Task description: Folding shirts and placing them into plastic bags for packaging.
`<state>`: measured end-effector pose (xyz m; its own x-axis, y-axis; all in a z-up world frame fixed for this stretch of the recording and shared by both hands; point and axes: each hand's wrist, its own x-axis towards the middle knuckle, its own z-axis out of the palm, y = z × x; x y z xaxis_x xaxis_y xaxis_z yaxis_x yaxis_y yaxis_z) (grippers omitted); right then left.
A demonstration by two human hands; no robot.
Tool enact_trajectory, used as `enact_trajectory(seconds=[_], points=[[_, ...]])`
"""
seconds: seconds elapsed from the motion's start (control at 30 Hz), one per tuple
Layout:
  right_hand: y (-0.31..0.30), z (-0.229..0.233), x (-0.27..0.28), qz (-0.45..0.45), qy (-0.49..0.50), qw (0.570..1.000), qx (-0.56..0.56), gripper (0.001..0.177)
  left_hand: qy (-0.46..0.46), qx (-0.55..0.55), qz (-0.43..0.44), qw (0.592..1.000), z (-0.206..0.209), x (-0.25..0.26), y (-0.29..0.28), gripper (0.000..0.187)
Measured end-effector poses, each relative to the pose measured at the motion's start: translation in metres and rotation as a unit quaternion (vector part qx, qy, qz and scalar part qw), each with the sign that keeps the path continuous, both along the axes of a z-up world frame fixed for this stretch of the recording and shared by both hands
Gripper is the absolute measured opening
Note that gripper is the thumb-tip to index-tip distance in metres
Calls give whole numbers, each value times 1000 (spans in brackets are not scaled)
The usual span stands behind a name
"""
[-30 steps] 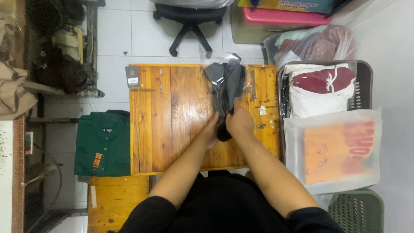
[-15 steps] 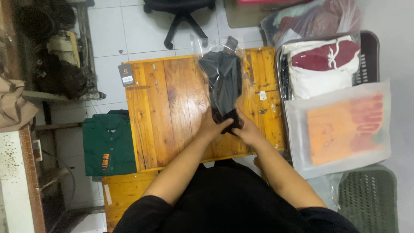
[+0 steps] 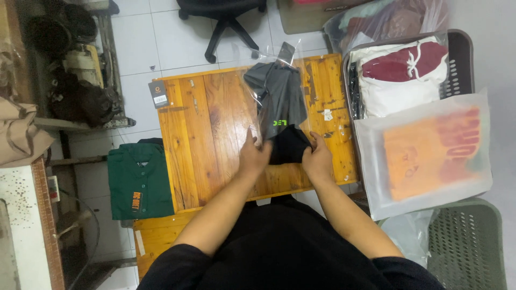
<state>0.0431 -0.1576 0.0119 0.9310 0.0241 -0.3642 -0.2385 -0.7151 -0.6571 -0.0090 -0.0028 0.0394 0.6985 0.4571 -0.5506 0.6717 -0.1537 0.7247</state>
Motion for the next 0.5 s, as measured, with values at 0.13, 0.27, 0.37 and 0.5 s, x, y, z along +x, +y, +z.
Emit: enact_trajectory(seconds=[0.13, 0.27, 0.37, 0.5], points=[[7, -2, -4, 6, -2, 999, -45, 33, 18, 2, -52, 998, 23, 6, -9, 108], [2, -16, 2, -14, 20, 997, -76, 52, 16, 66, -40, 997, -27, 5, -6, 70], [-12, -42, 13, -71, 3, 994, -88, 38, -8, 112, 1, 994, -73, -1, 3, 45], [-22, -44, 14, -19, 18, 990, -136, 40, 4, 161, 8, 987, -102, -19, 12, 40]])
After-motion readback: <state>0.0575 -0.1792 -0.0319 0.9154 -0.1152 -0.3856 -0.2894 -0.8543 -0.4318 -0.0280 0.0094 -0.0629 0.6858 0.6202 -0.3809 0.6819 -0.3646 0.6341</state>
